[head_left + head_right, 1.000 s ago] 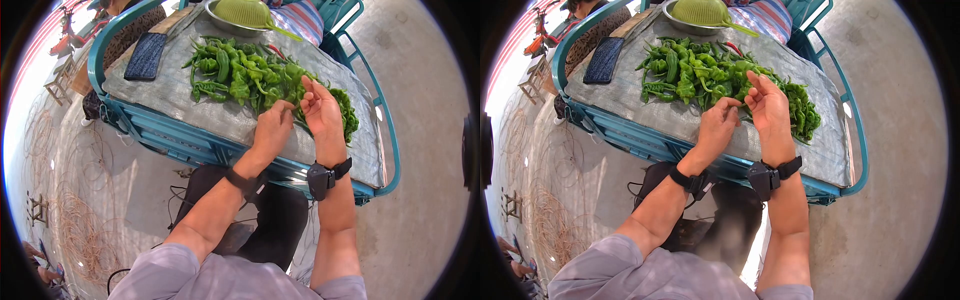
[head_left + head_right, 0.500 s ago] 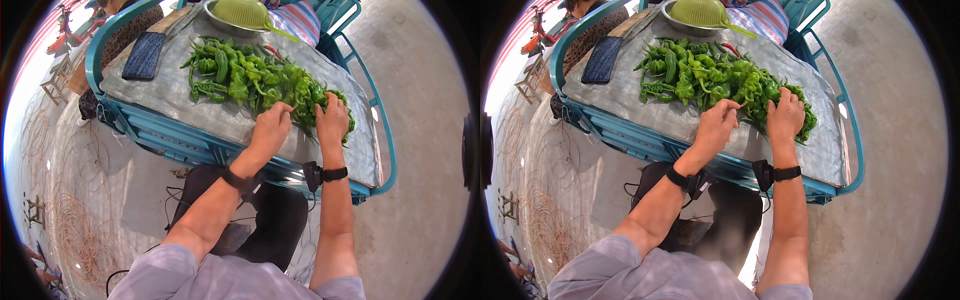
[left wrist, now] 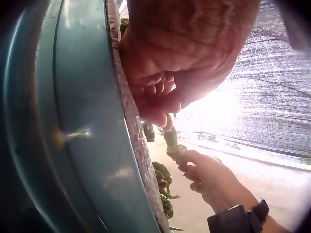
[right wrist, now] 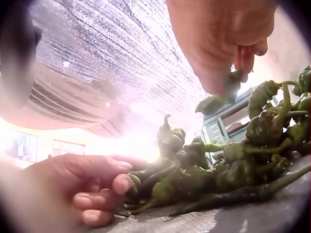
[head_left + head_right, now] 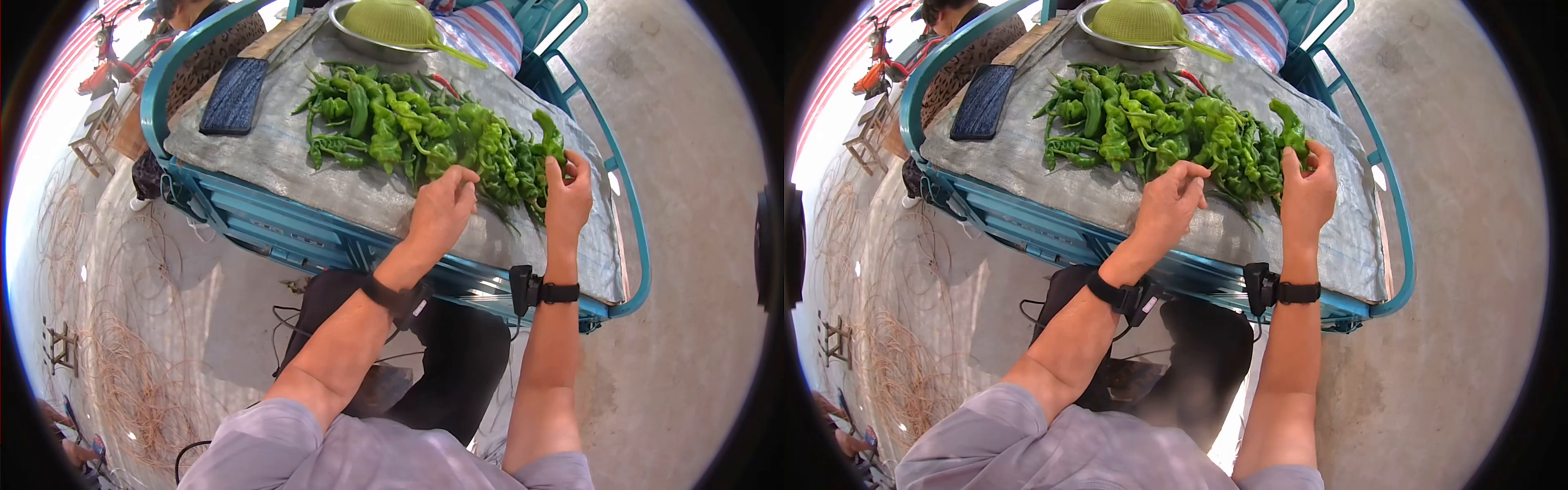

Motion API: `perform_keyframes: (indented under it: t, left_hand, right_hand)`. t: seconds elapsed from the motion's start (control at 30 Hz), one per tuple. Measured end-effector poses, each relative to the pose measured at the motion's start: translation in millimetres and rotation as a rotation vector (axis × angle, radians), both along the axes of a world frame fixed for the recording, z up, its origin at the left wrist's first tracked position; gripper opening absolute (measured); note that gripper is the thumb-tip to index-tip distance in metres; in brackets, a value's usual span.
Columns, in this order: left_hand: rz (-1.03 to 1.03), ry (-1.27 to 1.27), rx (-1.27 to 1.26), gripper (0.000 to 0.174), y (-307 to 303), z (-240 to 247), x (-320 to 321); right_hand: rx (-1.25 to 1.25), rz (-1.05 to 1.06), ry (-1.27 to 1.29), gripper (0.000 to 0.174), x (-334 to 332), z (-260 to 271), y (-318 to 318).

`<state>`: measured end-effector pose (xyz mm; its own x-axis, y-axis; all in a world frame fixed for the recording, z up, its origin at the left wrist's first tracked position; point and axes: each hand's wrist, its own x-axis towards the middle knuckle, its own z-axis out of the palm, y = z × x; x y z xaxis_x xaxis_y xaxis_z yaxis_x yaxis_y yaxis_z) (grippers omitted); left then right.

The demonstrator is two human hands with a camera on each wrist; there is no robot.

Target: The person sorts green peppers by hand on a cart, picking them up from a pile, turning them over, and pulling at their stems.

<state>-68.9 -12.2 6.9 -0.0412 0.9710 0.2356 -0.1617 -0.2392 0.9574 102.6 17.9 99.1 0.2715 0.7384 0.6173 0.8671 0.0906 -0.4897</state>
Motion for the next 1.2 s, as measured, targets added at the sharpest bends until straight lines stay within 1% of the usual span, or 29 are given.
perform_keyframes:
  t: [0.03,0.1,0.13,0.2,0.3,0.4,0.43,0.53,0.57,0.67,0.7,0.8,0.83,0.93,0.97,1.07,1.1,1.2]
  left_hand:
    - [0.003,0.003,0.026,0.023,1,1,1]
    - [0.002,0.01,0.077,0.027,1,1,2]
    - [-0.039,-0.047,0.082,0.03,-2,6,1]
    - [-0.124,-0.158,0.087,0.036,-10,20,-2]
    - [-0.076,-0.04,0.073,0.04,-4,10,-1]
    - [-0.145,-0.305,0.039,0.043,-7,16,0]
    - [-0.124,-0.366,0.037,0.046,-6,16,1]
    - [-0.062,-0.372,0.029,0.048,-9,21,3]
    - [-0.074,-0.317,0.015,0.047,-10,24,1]
    - [-0.109,-0.197,0.1,0.046,-6,16,6]
    - [-0.108,-0.138,0.087,0.044,-8,17,7]
    - [-0.109,-0.088,0.156,0.042,-12,20,12]
    - [-0.079,-0.038,0.173,0.037,-9,15,13]
    - [-0.035,0.007,0.142,0.033,-6,11,13]
    - [-0.026,-0.039,0.125,0.031,-8,11,13]
    - [-0.017,-0.14,0.041,0.031,-8,14,11]
    - [-0.018,-0.158,0.022,0.031,-8,14,10]
    - [-0.015,-0.219,-0.031,0.032,-6,12,8]
  right_hand:
    - [0.041,0.197,0.261,0.039,1,-7,0]
    - [-0.082,0.375,0.607,0.036,-12,-10,-23]
    - [-0.141,0.466,0.782,0.035,-24,-14,-36]
    - [-0.28,0.64,0.927,0.033,-34,-33,-53]
    - [-0.388,0.734,1.1,0.033,-44,-57,-65]
    - [-0.319,0.724,1.093,0.033,-47,-62,-69]
    - [-0.329,0.708,1.09,0.032,-48,-63,-71]
    - [-0.372,0.666,1.074,0.03,-49,-67,-75]
    - [-0.354,0.671,1.084,0.029,-49,-67,-75]
    - [-0.315,0.688,1.112,0.025,-51,-66,-77]
    - [-0.273,0.703,1.15,0.024,-49,-66,-76]
    - [-0.181,0.737,1.261,0.022,-34,-64,-67]
    - [-0.168,0.733,1.302,0.021,-28,-61,-65]
    - [-0.137,0.736,1.383,0.02,-17,-48,-54]
    - [-0.129,0.741,1.402,0.02,-15,-41,-50]
    - [-0.137,0.799,1.391,0.02,-16,-17,-38]
    - [-0.136,0.828,1.32,0.019,-18,-11,-32]
    - [-0.15,0.8,1.104,0.018,-34,14,-15]
